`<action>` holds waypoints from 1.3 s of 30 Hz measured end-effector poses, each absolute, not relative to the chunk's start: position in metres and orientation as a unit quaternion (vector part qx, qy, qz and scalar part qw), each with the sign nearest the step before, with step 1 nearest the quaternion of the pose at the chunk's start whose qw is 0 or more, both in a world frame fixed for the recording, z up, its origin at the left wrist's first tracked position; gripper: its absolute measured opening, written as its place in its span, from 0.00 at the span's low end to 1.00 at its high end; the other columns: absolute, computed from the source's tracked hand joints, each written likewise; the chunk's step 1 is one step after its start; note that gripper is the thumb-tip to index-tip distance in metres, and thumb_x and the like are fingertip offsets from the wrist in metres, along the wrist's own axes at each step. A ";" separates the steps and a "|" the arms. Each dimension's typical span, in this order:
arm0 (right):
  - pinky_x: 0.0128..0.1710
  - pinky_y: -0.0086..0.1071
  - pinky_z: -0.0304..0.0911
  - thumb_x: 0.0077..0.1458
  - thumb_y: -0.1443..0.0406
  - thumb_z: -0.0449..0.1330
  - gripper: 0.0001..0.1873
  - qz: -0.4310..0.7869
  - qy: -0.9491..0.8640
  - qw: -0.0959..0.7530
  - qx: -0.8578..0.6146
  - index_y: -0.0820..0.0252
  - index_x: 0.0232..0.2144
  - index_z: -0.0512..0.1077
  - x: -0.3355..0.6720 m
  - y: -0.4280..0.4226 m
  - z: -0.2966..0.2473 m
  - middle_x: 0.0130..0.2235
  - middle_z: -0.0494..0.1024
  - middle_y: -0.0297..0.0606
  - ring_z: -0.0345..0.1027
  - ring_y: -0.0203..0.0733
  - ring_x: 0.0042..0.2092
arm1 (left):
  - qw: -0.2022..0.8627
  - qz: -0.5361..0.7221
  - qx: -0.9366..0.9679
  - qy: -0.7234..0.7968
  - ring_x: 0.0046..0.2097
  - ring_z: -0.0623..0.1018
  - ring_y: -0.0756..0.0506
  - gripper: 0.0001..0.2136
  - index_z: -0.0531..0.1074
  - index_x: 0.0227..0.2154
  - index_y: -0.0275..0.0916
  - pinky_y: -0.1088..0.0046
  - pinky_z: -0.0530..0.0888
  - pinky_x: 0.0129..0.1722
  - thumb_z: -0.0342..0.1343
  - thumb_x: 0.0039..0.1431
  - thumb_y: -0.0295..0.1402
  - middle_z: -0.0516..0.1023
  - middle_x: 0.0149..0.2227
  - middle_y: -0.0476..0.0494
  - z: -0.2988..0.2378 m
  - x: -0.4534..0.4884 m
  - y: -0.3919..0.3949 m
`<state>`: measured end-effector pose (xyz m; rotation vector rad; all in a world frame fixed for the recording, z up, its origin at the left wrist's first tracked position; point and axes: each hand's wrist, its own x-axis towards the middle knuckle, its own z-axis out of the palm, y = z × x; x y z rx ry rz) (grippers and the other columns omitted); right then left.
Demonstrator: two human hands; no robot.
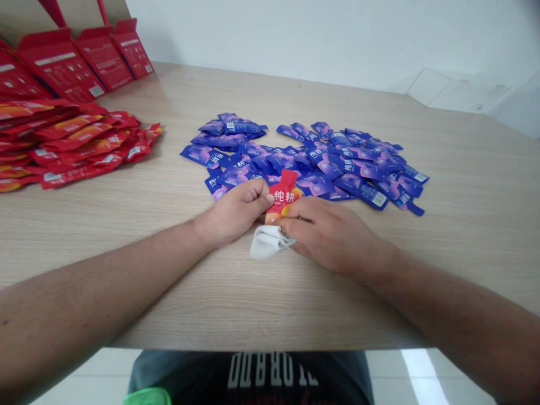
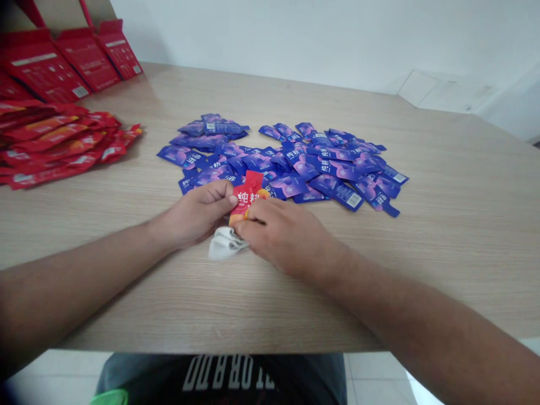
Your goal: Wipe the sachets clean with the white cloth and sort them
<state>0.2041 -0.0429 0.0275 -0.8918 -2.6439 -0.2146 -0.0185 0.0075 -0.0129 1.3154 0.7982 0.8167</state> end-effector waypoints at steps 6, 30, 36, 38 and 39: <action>0.45 0.43 0.68 0.66 0.65 0.59 0.06 -0.089 -0.902 0.226 -0.358 0.62 0.40 0.75 0.203 -0.046 0.031 0.44 0.77 0.48 0.69 0.50 0.44 | 0.662 0.349 0.564 0.349 0.23 0.67 0.54 0.15 0.65 0.30 0.39 0.78 0.64 0.23 0.66 0.58 0.40 0.70 0.24 0.54 -0.010 -0.015 0.002; 0.42 0.38 0.66 0.67 0.67 0.56 0.08 -0.089 -0.939 0.167 -0.286 0.59 0.41 0.76 0.199 -0.047 0.027 0.41 0.77 0.43 0.68 0.45 0.42 | 0.685 0.378 0.501 0.369 0.26 0.72 0.52 0.11 0.65 0.32 0.39 0.77 0.66 0.24 0.62 0.61 0.37 0.73 0.27 0.51 -0.008 -0.011 -0.002; 0.44 0.39 0.66 0.66 0.60 0.61 0.08 -0.044 -0.897 0.270 -0.349 0.60 0.39 0.70 0.222 -0.025 0.029 0.42 0.74 0.44 0.68 0.46 0.44 | 0.712 0.384 0.475 0.347 0.25 0.73 0.51 0.12 0.64 0.33 0.40 0.76 0.70 0.24 0.63 0.61 0.36 0.74 0.28 0.52 -0.001 -0.013 -0.001; 0.42 0.38 0.66 0.65 0.59 0.61 0.09 -0.031 -0.892 0.275 -0.356 0.59 0.38 0.69 0.224 -0.022 0.028 0.41 0.73 0.43 0.68 0.46 0.43 | 0.713 0.395 0.465 0.345 0.25 0.73 0.51 0.11 0.63 0.33 0.40 0.77 0.70 0.24 0.62 0.62 0.35 0.74 0.28 0.52 0.000 -0.013 -0.001; 0.42 0.38 0.66 0.65 0.60 0.61 0.09 -0.020 -0.901 0.264 -0.345 0.58 0.37 0.69 0.224 -0.022 0.026 0.41 0.73 0.43 0.68 0.46 0.43 | 0.712 0.406 0.461 0.341 0.24 0.72 0.52 0.11 0.63 0.32 0.40 0.77 0.69 0.23 0.62 0.62 0.35 0.73 0.27 0.52 0.000 -0.013 0.000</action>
